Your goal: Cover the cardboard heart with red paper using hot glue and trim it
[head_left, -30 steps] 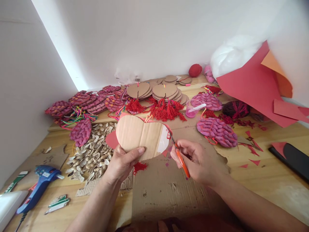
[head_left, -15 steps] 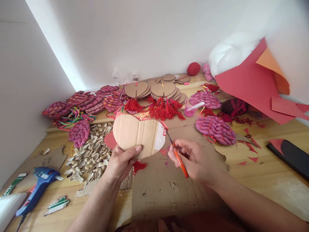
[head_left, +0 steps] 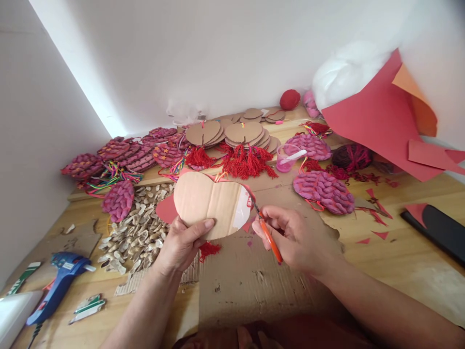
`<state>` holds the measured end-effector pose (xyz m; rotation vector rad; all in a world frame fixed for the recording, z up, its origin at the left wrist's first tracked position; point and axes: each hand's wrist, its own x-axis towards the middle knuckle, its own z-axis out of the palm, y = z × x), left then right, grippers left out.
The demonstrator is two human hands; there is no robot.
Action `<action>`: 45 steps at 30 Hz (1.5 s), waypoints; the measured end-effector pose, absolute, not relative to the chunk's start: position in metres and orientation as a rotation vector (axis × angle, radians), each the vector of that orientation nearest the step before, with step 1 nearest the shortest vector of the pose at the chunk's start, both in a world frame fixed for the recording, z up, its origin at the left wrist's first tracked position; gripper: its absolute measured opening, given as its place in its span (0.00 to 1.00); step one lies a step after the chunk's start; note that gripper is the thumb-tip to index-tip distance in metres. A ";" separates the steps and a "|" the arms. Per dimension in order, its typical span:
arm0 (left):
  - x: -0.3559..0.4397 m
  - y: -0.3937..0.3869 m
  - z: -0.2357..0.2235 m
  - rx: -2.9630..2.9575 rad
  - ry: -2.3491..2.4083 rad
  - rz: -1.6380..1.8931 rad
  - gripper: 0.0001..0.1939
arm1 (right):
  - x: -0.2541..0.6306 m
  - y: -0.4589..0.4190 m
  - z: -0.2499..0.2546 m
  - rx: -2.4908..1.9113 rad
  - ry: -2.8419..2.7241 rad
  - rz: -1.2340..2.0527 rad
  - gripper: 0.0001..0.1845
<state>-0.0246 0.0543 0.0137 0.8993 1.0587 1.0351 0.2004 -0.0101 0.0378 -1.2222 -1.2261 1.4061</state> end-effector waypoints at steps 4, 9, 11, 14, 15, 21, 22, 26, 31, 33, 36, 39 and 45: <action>-0.025 0.054 0.014 0.895 1.059 1.035 0.20 | 0.201 -0.010 0.039 -1.226 -1.226 1.418 0.23; -0.026 0.056 0.012 0.896 1.058 1.070 0.19 | 0.202 -0.010 0.041 -1.236 -1.244 1.422 0.23; -0.026 0.056 0.012 0.896 1.057 1.090 0.19 | 0.202 -0.010 0.041 -1.233 -1.247 1.429 0.23; -0.026 0.057 0.015 0.879 1.041 1.098 0.19 | 0.203 -0.009 0.040 -1.229 -1.262 1.428 0.22; -0.025 0.056 0.016 0.868 1.031 1.093 0.19 | 0.203 -0.008 0.040 -1.233 -1.271 1.430 0.22; -0.020 0.052 0.023 0.833 1.024 1.096 0.24 | 0.204 -0.008 0.046 -1.255 -1.284 1.425 0.23; -0.018 0.051 0.024 0.830 1.030 1.108 0.26 | 0.205 -0.008 0.047 -1.255 -1.296 1.425 0.24; -0.016 0.049 0.028 0.802 1.039 1.154 0.35 | 0.207 -0.008 0.049 -1.264 -1.340 1.401 0.23; -0.022 0.053 0.025 0.819 1.011 1.105 0.27 | 0.209 -0.007 0.048 -1.258 -1.375 1.370 0.24; -0.026 0.055 0.023 0.835 1.006 1.088 0.26 | 0.211 -0.007 0.047 -1.257 -1.400 1.361 0.22; -0.028 0.058 0.019 0.841 1.009 1.109 0.32 | 0.214 -0.008 0.045 -1.273 -1.457 1.334 0.20; -0.028 0.059 0.015 0.833 0.996 1.124 0.37 | 0.215 -0.008 0.046 -1.303 -1.497 1.305 0.19; -0.028 0.057 0.011 0.855 0.974 1.083 0.36 | 0.212 -0.008 0.051 -1.297 -1.529 1.216 0.19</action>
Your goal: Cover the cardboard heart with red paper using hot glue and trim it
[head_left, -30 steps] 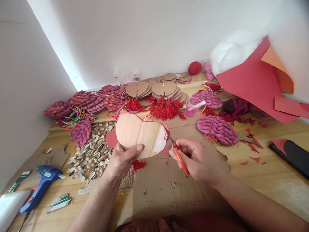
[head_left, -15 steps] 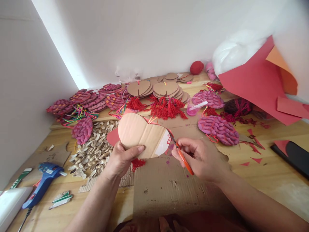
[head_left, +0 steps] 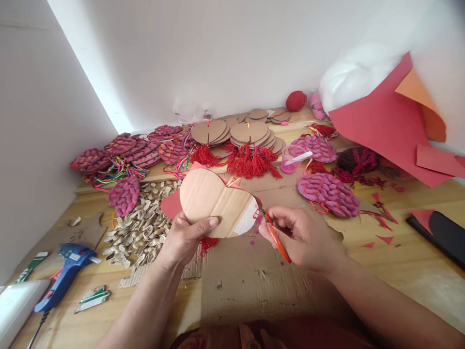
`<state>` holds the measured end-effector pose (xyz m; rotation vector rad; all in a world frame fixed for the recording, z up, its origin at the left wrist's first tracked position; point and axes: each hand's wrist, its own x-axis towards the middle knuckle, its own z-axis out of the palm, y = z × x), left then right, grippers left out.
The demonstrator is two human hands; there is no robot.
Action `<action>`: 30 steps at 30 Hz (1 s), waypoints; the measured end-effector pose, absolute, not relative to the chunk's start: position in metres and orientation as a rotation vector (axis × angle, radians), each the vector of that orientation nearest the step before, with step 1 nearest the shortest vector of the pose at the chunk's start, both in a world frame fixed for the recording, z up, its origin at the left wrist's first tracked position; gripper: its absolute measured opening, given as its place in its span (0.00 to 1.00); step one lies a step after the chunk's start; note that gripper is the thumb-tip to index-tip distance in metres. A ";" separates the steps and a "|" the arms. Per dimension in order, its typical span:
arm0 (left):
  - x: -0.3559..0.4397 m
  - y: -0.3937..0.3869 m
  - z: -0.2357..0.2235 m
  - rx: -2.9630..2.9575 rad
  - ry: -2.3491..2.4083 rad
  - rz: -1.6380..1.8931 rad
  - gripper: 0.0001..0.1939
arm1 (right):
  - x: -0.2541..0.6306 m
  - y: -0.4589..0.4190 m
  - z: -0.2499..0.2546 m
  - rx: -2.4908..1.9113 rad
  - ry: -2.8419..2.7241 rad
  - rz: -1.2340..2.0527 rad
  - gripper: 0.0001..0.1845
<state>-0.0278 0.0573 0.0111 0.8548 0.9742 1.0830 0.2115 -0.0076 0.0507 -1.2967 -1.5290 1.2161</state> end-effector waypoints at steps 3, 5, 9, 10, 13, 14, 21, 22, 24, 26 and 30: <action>-0.028 0.057 0.011 0.870 0.959 1.072 0.35 | 0.212 -0.008 0.050 -1.291 -1.527 1.229 0.20; -0.029 0.058 0.010 0.887 0.951 1.075 0.35 | 0.214 -0.008 0.049 -1.297 -1.541 1.232 0.20; -0.031 0.059 0.009 0.902 0.959 1.094 0.35 | 0.216 -0.007 0.047 -1.323 -1.567 1.218 0.19; -0.032 0.059 0.009 0.906 0.959 1.100 0.35 | 0.216 -0.007 0.047 -1.330 -1.574 1.213 0.18; -0.034 0.060 0.008 0.919 0.955 1.102 0.34 | 0.218 -0.008 0.046 -1.337 -1.585 1.214 0.19; -0.035 0.060 0.008 0.923 0.954 1.099 0.34 | 0.218 -0.008 0.046 -1.338 -1.587 1.214 0.19; -0.041 0.063 0.010 0.917 0.983 1.129 0.29 | 0.220 -0.009 0.046 -1.355 -1.653 1.178 0.17; -0.041 0.063 0.010 0.921 0.987 1.131 0.30 | 0.220 -0.009 0.046 -1.357 -1.664 1.167 0.17; -0.041 0.063 0.011 0.932 0.982 1.122 0.32 | 0.220 -0.008 0.045 -1.359 -1.677 1.138 0.17; -0.040 0.063 0.011 0.941 0.969 1.110 0.35 | 0.221 -0.008 0.044 -1.362 -1.699 1.104 0.18; -0.039 0.062 0.012 0.948 0.963 1.107 0.36 | 0.223 -0.009 0.043 -1.373 -1.739 1.062 0.18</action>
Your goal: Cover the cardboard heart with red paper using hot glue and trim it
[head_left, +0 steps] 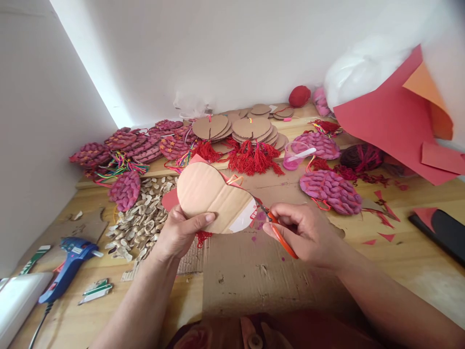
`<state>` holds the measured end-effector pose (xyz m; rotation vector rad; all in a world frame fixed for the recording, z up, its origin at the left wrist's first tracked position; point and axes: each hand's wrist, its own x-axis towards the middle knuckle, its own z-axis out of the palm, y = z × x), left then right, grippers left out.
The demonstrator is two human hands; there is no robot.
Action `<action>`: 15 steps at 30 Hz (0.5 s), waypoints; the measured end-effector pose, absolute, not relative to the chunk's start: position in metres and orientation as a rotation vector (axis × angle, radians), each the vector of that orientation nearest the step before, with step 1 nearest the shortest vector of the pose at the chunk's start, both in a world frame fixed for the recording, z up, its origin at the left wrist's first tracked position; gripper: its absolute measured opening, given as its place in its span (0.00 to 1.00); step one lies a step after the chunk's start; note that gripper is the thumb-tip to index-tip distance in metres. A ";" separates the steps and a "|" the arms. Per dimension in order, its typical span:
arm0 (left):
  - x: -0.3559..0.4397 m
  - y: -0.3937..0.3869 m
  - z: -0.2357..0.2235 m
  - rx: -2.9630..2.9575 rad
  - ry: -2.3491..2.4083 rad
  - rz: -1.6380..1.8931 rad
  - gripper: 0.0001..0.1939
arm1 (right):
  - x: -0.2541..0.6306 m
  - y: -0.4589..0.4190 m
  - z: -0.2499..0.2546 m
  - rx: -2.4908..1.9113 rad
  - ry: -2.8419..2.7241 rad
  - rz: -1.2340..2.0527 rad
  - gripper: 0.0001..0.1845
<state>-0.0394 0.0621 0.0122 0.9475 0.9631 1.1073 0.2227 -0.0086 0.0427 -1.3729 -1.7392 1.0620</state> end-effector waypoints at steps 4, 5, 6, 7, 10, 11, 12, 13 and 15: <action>-0.041 0.062 0.011 0.962 0.975 1.079 0.34 | 0.222 -0.009 0.043 -1.393 -1.739 1.085 0.18; -0.042 0.062 0.011 0.968 0.975 1.061 0.33 | 0.222 -0.009 0.044 -1.402 -1.735 1.090 0.19; -0.042 0.062 0.011 0.974 0.973 1.041 0.31 | 0.221 -0.009 0.044 -1.413 -1.730 1.091 0.19; -0.042 0.062 0.010 0.979 0.969 1.023 0.30 | 0.221 -0.008 0.045 -1.422 -1.730 1.092 0.20; -0.043 0.061 0.011 0.978 0.955 1.005 0.28 | 0.222 -0.009 0.045 -1.438 -1.741 1.111 0.20; -0.043 0.061 0.011 0.973 0.957 1.010 0.29 | 0.223 -0.009 0.044 -1.441 -1.749 1.121 0.19; -0.043 0.061 0.011 0.967 0.964 1.017 0.30 | 0.224 -0.010 0.044 -1.446 -1.757 1.121 0.19; -0.043 0.061 0.011 0.962 0.973 1.024 0.30 | 0.225 -0.010 0.042 -1.456 -1.764 1.112 0.19; -0.043 0.061 0.011 0.955 0.993 1.031 0.31 | 0.227 -0.012 0.040 -1.480 -1.777 1.079 0.20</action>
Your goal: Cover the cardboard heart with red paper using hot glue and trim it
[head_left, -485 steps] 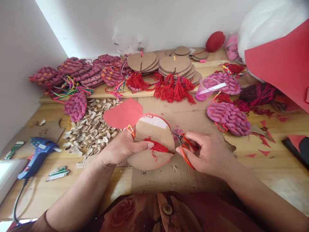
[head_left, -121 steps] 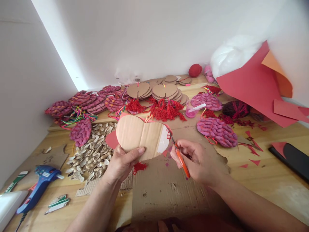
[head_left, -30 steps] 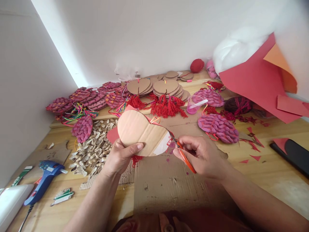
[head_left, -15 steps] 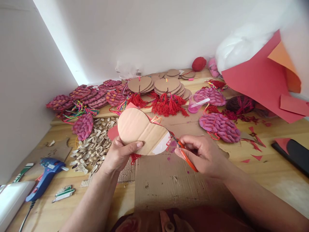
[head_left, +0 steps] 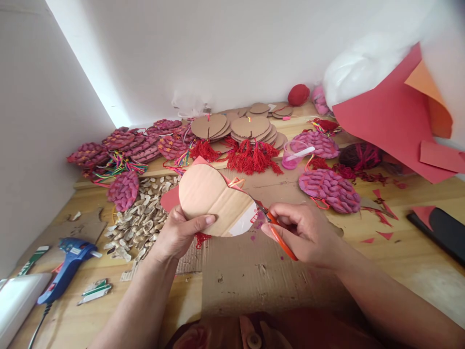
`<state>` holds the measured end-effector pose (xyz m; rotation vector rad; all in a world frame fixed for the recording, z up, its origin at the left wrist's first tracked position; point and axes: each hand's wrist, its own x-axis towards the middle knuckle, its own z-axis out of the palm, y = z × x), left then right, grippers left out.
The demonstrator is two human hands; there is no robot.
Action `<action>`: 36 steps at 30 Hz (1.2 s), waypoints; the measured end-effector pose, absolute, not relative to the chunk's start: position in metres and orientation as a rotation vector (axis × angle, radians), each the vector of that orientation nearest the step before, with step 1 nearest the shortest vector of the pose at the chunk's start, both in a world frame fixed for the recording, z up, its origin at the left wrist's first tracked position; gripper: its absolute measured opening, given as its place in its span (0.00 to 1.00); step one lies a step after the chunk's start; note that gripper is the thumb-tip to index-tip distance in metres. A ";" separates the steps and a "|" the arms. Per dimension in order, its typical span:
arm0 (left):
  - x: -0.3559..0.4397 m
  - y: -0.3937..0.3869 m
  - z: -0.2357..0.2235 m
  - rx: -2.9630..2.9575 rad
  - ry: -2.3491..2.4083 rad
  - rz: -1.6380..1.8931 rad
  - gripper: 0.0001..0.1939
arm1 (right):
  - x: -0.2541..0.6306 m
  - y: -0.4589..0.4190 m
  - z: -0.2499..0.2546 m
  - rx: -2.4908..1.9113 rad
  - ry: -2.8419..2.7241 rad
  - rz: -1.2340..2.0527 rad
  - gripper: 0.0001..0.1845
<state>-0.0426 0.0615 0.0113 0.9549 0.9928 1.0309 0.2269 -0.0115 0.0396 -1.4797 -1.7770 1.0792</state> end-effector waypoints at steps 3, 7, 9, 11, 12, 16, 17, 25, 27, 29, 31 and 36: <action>-0.042 0.062 0.013 0.951 1.008 1.024 0.29 | 0.229 -0.013 0.036 -1.499 -1.792 1.041 0.21; -0.043 0.062 0.014 0.970 0.982 1.020 0.30 | 0.230 -0.012 0.034 -1.504 -1.798 1.033 0.21; -0.044 0.062 0.014 0.980 0.973 1.016 0.32 | 0.231 -0.011 0.034 -1.497 -1.791 1.044 0.21; -0.046 0.062 0.014 0.986 0.970 0.998 0.33 | 0.233 -0.009 0.034 -1.482 -1.787 1.086 0.22; -0.046 0.062 0.013 0.988 0.969 0.989 0.33 | 0.235 -0.008 0.034 -1.473 -1.789 1.120 0.22; -0.046 0.062 0.012 1.004 0.976 0.963 0.34 | 0.241 -0.004 0.039 -1.455 -1.798 1.245 0.24; -0.045 0.062 0.013 1.007 0.980 0.955 0.33 | 0.242 -0.004 0.040 -1.456 -1.797 1.270 0.24; -0.038 0.061 0.017 0.983 1.047 0.927 0.30 | 0.246 -0.005 0.048 -1.462 -1.822 1.375 0.24; -0.038 0.061 0.016 0.988 1.058 0.921 0.29 | 0.244 -0.005 0.046 -1.475 -1.839 1.374 0.23; -0.037 0.061 0.015 0.995 1.058 0.906 0.29 | 0.243 -0.005 0.045 -1.492 -1.852 1.357 0.23; -0.036 0.061 0.016 1.002 1.053 0.886 0.29 | 0.243 -0.005 0.043 -1.511 -1.864 1.330 0.23; -0.035 0.060 0.017 0.998 1.051 0.876 0.28 | 0.245 -0.006 0.042 -1.542 -1.892 1.274 0.23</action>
